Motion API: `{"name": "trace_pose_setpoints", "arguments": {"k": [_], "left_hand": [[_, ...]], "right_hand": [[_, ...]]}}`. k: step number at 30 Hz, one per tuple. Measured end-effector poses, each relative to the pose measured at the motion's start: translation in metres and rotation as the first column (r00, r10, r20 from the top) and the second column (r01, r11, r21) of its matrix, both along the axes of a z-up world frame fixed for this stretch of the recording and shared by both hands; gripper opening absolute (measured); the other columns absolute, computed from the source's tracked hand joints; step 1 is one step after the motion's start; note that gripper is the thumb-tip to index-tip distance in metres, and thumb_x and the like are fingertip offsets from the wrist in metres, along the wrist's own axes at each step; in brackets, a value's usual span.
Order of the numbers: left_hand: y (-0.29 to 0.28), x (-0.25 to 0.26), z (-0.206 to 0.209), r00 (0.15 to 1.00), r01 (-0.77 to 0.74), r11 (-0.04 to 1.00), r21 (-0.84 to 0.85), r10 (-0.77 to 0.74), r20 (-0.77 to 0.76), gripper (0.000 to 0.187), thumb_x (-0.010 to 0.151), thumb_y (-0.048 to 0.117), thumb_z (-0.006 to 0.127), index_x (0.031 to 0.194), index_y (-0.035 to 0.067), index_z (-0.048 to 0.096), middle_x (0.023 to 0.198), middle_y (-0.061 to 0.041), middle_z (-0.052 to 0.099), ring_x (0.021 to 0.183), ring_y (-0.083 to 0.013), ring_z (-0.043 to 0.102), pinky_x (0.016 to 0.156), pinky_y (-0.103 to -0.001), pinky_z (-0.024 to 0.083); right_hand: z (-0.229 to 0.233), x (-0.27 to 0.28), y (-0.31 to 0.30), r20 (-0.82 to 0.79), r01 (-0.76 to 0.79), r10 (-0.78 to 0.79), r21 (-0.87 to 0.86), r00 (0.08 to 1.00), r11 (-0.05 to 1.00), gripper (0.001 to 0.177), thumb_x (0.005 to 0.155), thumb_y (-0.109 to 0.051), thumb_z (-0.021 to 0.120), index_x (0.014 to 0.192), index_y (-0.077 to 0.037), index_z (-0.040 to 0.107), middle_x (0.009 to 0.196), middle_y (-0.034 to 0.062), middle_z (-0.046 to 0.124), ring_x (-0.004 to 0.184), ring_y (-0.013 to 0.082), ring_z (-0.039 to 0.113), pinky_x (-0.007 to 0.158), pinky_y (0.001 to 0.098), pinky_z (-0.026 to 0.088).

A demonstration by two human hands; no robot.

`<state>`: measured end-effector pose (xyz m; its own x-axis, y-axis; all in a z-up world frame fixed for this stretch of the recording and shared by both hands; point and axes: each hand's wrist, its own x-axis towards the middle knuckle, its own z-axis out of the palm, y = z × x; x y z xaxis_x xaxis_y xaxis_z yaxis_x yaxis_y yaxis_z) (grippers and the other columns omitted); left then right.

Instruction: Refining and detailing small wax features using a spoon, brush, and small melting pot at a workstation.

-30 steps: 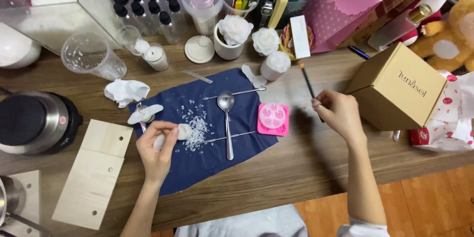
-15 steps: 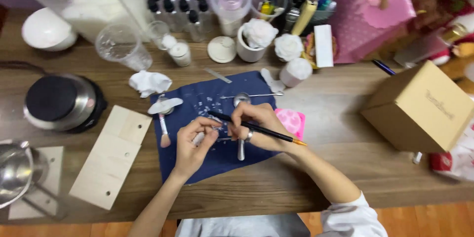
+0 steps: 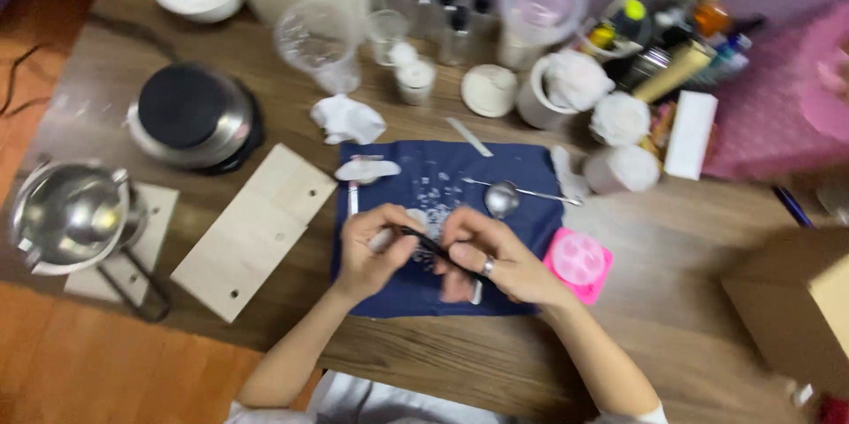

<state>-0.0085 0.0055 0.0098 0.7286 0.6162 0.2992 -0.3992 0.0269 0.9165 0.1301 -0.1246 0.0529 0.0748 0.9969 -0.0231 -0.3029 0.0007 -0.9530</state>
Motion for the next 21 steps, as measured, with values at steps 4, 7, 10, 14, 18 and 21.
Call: {"name": "trace_pose_setpoints", "arguments": {"k": [4,7,10,14,18,21], "left_hand": [[-0.004,0.000,0.025,0.985,-0.169,0.963,0.211,0.156,0.075,0.012,0.080,0.012,0.068,0.079,0.001,0.071,0.046,-0.006,0.053,0.036,-0.0096,0.044,0.037,-0.019,0.036],[-0.007,0.002,0.023,0.982,-0.181,0.950,0.256,0.161,0.099,0.009,0.078,0.008,0.068,0.082,0.000,0.068,0.047,-0.005,0.055,0.037,-0.0087,0.045,0.037,-0.017,0.036],[-0.009,0.003,0.012,0.984,-0.150,0.962,0.229,0.124,0.125,0.008,0.079,0.005,0.066,0.085,0.000,0.069,0.047,-0.007,0.057,0.035,-0.0097,0.044,0.036,-0.019,0.036],[-0.012,0.001,0.007,0.989,-0.100,0.977,0.187,0.077,0.126,0.009,0.079,0.006,0.067,0.086,-0.001,0.068,0.049,-0.007,0.059,0.035,-0.0112,0.045,0.034,-0.020,0.037],[-0.008,0.002,0.013,0.993,-0.051,0.984,0.168,0.032,0.112,0.009,0.083,0.005,0.065,0.089,-0.001,0.068,0.050,-0.009,0.059,0.035,-0.0109,0.046,0.034,-0.020,0.035],[-0.003,-0.002,0.015,0.993,-0.078,0.982,0.174,0.061,0.104,0.007,0.081,0.005,0.067,0.086,0.000,0.068,0.049,-0.009,0.059,0.036,-0.0116,0.045,0.034,-0.021,0.035]], "right_hand": [[0.013,0.001,0.005,0.347,0.036,-0.028,-0.018,0.937,0.999,0.026,0.090,-0.016,0.052,0.108,0.002,0.054,0.062,0.0114,0.064,0.044,0.0181,0.062,0.040,0.0311,0.052],[0.022,-0.006,0.007,0.641,0.079,-0.101,0.063,0.761,0.995,0.022,0.088,-0.018,0.055,0.097,-0.002,0.067,0.061,0.0116,0.066,0.045,0.0242,0.065,0.042,0.0326,0.052],[0.003,-0.009,0.003,0.766,0.185,-0.230,0.146,0.600,0.972,0.015,0.083,-0.018,0.063,0.091,-0.007,0.070,0.054,0.0033,0.060,0.041,0.0190,0.056,0.041,0.0262,0.046],[-0.023,-0.008,-0.008,0.855,0.142,-0.423,0.398,0.301,0.906,0.014,0.080,-0.013,0.065,0.092,-0.008,0.072,0.049,0.0008,0.051,0.035,0.0179,0.049,0.035,0.0234,0.043],[-0.019,-0.001,0.000,0.827,0.091,-0.545,0.538,0.136,0.838,0.015,0.081,-0.016,0.065,0.092,-0.010,0.073,0.047,-0.0005,0.043,0.033,0.0185,0.046,0.033,0.0237,0.042],[0.002,-0.005,0.001,0.906,0.085,-0.418,0.412,0.072,0.907,0.019,0.084,-0.020,0.063,0.100,-0.015,0.072,0.049,0.0011,0.051,0.038,0.0187,0.054,0.038,0.0283,0.048]]}}
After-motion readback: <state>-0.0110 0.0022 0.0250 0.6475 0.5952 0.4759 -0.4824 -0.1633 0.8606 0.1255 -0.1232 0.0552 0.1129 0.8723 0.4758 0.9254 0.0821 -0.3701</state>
